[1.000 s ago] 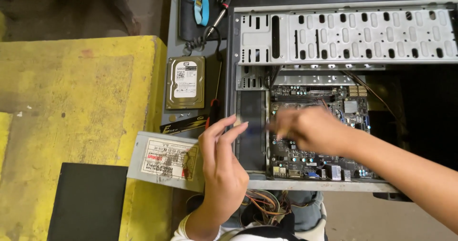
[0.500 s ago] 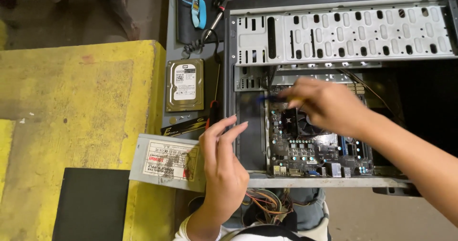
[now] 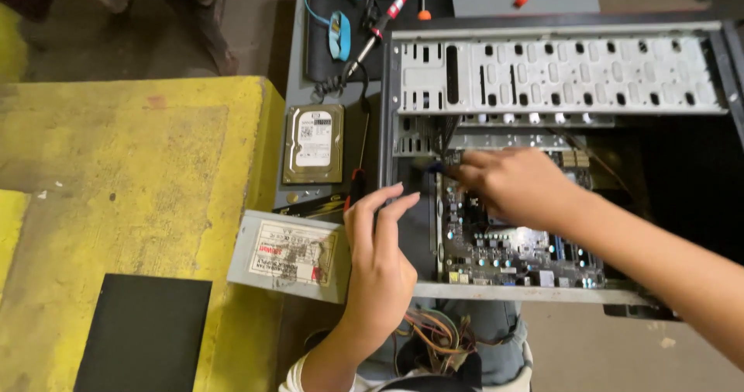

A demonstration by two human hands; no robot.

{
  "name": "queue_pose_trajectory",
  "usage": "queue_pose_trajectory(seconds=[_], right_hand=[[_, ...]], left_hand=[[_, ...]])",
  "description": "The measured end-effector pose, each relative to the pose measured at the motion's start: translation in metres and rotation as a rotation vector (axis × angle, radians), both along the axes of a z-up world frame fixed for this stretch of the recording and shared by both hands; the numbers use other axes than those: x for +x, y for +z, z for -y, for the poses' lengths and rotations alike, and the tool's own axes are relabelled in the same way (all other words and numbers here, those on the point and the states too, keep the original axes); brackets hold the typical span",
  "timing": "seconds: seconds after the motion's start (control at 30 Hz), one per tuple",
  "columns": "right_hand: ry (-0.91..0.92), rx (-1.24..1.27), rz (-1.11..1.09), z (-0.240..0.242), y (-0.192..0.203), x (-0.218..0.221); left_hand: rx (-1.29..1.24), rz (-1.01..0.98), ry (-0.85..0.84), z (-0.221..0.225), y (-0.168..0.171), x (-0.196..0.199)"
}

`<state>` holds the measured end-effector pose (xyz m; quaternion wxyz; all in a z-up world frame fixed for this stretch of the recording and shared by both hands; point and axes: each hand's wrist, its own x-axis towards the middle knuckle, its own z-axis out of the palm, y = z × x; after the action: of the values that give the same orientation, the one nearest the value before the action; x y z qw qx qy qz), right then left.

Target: Using a screwdriver and a brush to clean and repair the internal components of a desktop computer tower.

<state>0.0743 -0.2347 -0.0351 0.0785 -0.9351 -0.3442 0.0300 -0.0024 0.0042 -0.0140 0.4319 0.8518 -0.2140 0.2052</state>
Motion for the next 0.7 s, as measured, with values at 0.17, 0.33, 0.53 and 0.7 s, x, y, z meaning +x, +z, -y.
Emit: queue_pose_trajectory(seconds=[0.17, 0.33, 0.53, 0.7], right_hand=[[0.017, -0.160, 0.107, -0.006, -0.031, -0.010], [0.120, -0.060, 0.098, -0.011, -0.038, -0.013], [0.143, 0.185, -0.505, -0.007, 0.028, -0.013], [0.053, 0.254, -0.391, 0.008, 0.022, -0.014]], left_hand=[[0.023, -0.030, -0.023, -0.001, -0.003, 0.001], [0.033, -0.029, -0.015, 0.000, -0.003, 0.001], [0.010, -0.024, 0.011, 0.001, -0.001, 0.001], [0.024, -0.015, 0.016, 0.001, -0.001, -0.003]])
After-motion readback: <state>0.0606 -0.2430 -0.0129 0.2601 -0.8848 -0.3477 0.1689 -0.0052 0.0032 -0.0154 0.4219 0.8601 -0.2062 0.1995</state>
